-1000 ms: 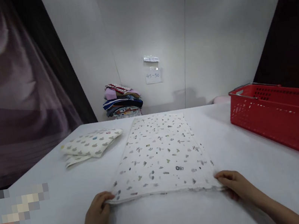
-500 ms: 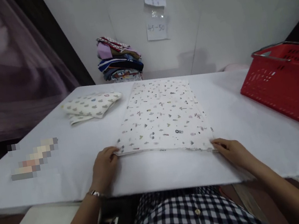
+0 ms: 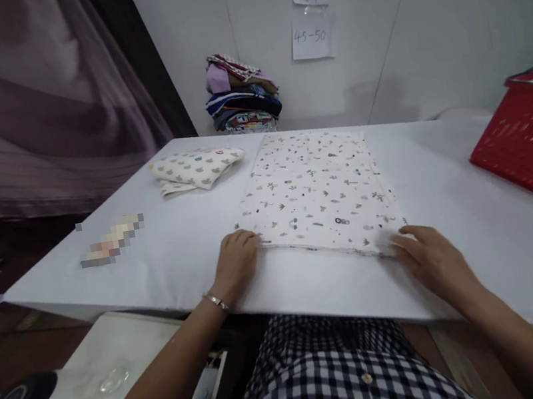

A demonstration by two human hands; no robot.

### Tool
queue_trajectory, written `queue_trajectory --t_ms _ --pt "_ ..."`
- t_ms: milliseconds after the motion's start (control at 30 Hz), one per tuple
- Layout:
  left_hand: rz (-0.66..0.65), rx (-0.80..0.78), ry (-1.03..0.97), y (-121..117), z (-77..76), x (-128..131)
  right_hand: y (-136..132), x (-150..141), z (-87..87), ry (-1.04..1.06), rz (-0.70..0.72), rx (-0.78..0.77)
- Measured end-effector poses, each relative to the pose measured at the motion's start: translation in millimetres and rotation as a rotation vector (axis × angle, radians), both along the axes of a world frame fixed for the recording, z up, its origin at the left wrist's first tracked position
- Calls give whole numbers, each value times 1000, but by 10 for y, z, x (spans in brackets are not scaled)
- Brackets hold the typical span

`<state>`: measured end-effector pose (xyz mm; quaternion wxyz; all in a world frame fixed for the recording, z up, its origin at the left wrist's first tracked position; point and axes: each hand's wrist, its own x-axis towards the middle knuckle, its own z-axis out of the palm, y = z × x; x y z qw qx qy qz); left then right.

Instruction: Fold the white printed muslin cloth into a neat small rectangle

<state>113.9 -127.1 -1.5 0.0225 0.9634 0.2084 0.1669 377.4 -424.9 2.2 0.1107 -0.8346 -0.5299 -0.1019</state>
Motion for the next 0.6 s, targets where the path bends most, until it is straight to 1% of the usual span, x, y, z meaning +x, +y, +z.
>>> queue_trajectory --t_ms 67,100,167,267,367,433,500,567,600 --pt "-75 -6 43 -61 -2 118 165 -76 -23 29 203 17" --pt "-95 -5 63 -74 -8 166 243 -102 -45 40 277 16" --pt "-101 5 88 -70 -24 221 365 -122 -99 36 349 29" --pt "-89 0 94 -31 -47 209 441 -98 -174 22 376 61" --pt "-89 -44 60 -26 -54 165 437 -93 -190 25 387 52" --pt "-94 -67 31 -60 -45 178 424 -119 -152 33 367 22" --pt "-138 -94 -5 -119 -24 250 416 -131 -86 85 369 -16" --pt "-214 -122 -41 -195 11 383 413 -79 -14 205 386 -21" --pt "-255 -134 -56 -235 35 472 414 -15 17 277 372 9"
